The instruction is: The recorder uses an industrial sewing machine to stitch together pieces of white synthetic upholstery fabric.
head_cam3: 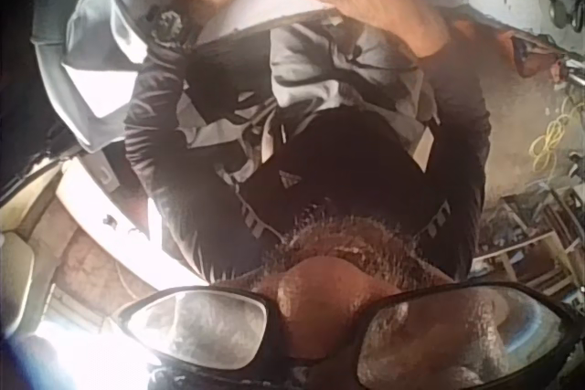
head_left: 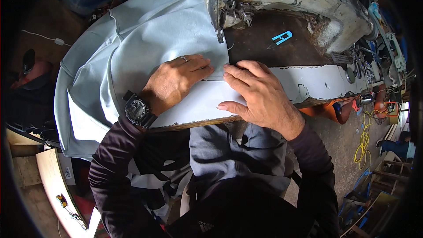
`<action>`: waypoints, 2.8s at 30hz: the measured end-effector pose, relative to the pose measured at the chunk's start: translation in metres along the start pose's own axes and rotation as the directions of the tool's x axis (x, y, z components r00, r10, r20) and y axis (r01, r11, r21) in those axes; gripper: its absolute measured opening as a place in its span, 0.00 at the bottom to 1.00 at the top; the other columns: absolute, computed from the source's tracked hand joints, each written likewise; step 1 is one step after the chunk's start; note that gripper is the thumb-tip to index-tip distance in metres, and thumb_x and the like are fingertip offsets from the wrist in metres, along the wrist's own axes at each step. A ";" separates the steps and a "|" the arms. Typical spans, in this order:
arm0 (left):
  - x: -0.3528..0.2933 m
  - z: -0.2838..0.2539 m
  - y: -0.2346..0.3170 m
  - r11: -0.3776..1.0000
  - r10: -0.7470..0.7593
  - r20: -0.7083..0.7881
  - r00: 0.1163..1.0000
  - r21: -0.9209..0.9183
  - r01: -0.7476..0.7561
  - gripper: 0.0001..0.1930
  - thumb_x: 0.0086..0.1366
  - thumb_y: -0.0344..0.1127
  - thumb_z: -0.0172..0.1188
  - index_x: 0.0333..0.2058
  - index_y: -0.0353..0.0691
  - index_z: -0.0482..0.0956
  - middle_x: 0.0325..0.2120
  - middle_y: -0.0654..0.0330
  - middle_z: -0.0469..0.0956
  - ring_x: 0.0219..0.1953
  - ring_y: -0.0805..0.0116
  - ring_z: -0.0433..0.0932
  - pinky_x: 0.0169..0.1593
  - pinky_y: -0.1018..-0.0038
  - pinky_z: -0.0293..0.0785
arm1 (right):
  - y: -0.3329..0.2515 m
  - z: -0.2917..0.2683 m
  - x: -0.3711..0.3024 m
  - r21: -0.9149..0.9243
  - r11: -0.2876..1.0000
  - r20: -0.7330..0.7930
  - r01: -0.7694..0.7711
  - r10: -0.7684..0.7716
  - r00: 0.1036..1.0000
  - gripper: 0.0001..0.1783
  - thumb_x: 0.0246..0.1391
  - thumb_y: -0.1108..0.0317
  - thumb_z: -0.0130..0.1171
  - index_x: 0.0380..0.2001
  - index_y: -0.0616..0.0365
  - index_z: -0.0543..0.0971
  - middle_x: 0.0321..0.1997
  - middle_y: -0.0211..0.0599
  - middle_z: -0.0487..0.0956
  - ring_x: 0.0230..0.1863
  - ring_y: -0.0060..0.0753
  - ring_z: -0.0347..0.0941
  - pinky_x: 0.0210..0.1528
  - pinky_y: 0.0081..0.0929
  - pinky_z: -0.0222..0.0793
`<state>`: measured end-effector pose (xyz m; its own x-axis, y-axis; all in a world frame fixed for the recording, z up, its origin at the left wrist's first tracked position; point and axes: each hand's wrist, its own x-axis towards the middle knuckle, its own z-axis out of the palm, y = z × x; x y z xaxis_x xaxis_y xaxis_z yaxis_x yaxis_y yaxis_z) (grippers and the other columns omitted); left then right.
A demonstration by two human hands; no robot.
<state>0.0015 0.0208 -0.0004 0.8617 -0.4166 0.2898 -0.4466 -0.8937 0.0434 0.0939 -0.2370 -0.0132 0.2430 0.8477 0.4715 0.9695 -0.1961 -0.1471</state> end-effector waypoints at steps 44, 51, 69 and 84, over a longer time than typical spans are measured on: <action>0.041 0.017 -0.064 0.980 -0.197 -0.055 0.979 0.009 0.197 0.22 0.65 0.24 0.54 0.55 0.44 0.86 0.57 0.56 0.83 0.54 0.51 0.84 0.60 0.62 0.83 | 0.118 -0.168 -0.025 -0.278 0.947 -0.410 -0.160 0.034 0.911 0.10 0.70 0.71 0.57 0.43 0.67 0.84 0.48 0.45 0.85 0.49 0.44 0.82 0.56 0.38 0.76; 0.053 0.014 -0.066 0.970 -0.213 0.039 0.976 0.131 0.207 0.20 0.67 0.27 0.55 0.54 0.50 0.86 0.56 0.56 0.81 0.54 0.54 0.83 0.59 0.62 0.82 | 0.362 -0.302 -0.014 -0.146 0.667 -0.388 -0.730 0.640 0.663 0.33 0.70 0.42 0.59 0.53 0.67 0.85 0.48 0.42 0.88 0.51 0.34 0.82 0.62 0.30 0.71; 0.031 -0.022 -0.053 0.852 -0.163 0.088 0.983 0.515 0.095 0.13 0.67 0.30 0.59 0.46 0.51 0.88 0.42 0.60 0.85 0.57 0.60 0.80 0.68 0.60 0.68 | 0.403 -0.272 -0.089 0.487 0.580 -0.437 -0.653 0.809 0.393 0.29 0.72 0.41 0.58 0.34 0.58 0.85 0.30 0.27 0.79 0.37 0.24 0.76 0.49 0.26 0.72; -0.048 -0.064 0.017 0.953 -0.303 0.168 0.938 0.048 0.299 0.14 0.60 0.24 0.54 0.35 0.44 0.89 0.44 0.51 0.87 0.45 0.51 0.86 0.51 0.60 0.80 | 0.321 -0.250 -0.092 -0.038 0.539 -0.438 -0.841 0.748 0.499 0.32 0.76 0.42 0.48 0.50 0.65 0.82 0.53 0.49 0.85 0.52 0.50 0.80 0.58 0.42 0.72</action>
<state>-0.0630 0.0358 0.0477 0.9841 -0.1484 0.0980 -0.1566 -0.9843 0.0820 0.3905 -0.5013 0.1130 0.8604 0.0603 0.5061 0.3193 -0.8377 -0.4430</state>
